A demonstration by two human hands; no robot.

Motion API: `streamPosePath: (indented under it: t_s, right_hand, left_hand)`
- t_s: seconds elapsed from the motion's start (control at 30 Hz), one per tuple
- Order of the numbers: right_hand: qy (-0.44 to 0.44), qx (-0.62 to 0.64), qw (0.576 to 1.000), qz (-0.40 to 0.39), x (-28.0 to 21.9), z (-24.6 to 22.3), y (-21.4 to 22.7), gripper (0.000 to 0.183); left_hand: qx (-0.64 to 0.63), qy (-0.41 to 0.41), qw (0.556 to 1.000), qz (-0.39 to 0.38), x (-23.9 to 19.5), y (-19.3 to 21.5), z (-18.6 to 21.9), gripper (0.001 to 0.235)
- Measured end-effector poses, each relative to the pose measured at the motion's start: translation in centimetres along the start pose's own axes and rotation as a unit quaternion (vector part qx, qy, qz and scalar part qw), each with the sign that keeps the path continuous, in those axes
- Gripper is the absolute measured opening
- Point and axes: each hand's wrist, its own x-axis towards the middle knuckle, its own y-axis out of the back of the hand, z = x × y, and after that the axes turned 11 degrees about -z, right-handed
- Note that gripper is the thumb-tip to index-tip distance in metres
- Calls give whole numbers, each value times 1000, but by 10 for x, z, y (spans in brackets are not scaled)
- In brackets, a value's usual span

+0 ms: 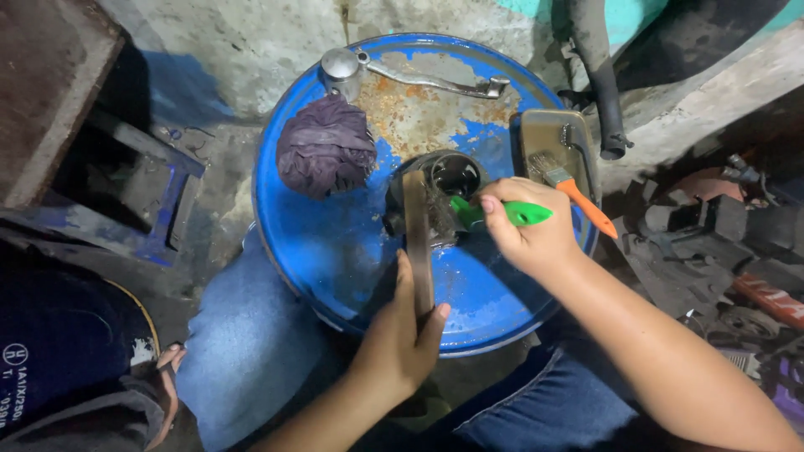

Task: Scrubbing and scraping dirt from the cooling fins of a motorcycle cylinder block using a brush and a wooden stick.

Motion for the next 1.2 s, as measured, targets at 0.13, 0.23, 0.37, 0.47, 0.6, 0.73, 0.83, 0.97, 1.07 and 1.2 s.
streamPosePath:
  t_s: [0.13, 0.23, 0.37, 0.47, 0.6, 0.73, 0.83, 0.97, 1.07, 1.2]
  right_hand:
    - [-4, -23, 1000, 2, 0, -3, 1, 42]
    - [18, -20, 1000, -6, 1, -1, 3, 42]
    - [12, -37, 999, -11, 1, 0, 3, 41]
    - [15, -41, 999, -8, 4, -2, 5, 42]
    - [-4, -35, 999, -21, 2, -3, 6, 45]
    - [-5, -19, 1000, -21, 4, -2, 9, 44]
    - [-31, -26, 999, -27, 3, 1, 8, 42]
    - [-27, -22, 999, -30, 4, -1, 9, 42]
    - [-33, -34, 998, -33, 2, 4, 9, 42]
    - [-48, -34, 997, -39, 0, 6, 9, 40]
  left_hand:
    - [39, 14, 999, -10, -13, -16, -9, 114]
    - [-12, 67, 997, -48, -15, -12, -5, 118]
    - [-9, 18, 1000, 5, 0, -3, -6, 112]
    - [6, 27, 1000, -1, -1, -4, -3, 111]
    - [8, 3, 1000, 4, -8, -34, -36, 116]
    - [35, 79, 996, -27, -9, -11, -1, 118]
    - [27, 56, 998, -32, -6, 4, 17, 111]
    - [30, 32, 999, -19, -4, -11, -5, 112]
    - [38, 55, 997, -36, -11, -12, 4, 114]
    - [11, 47, 999, -11, -3, -7, -1, 112]
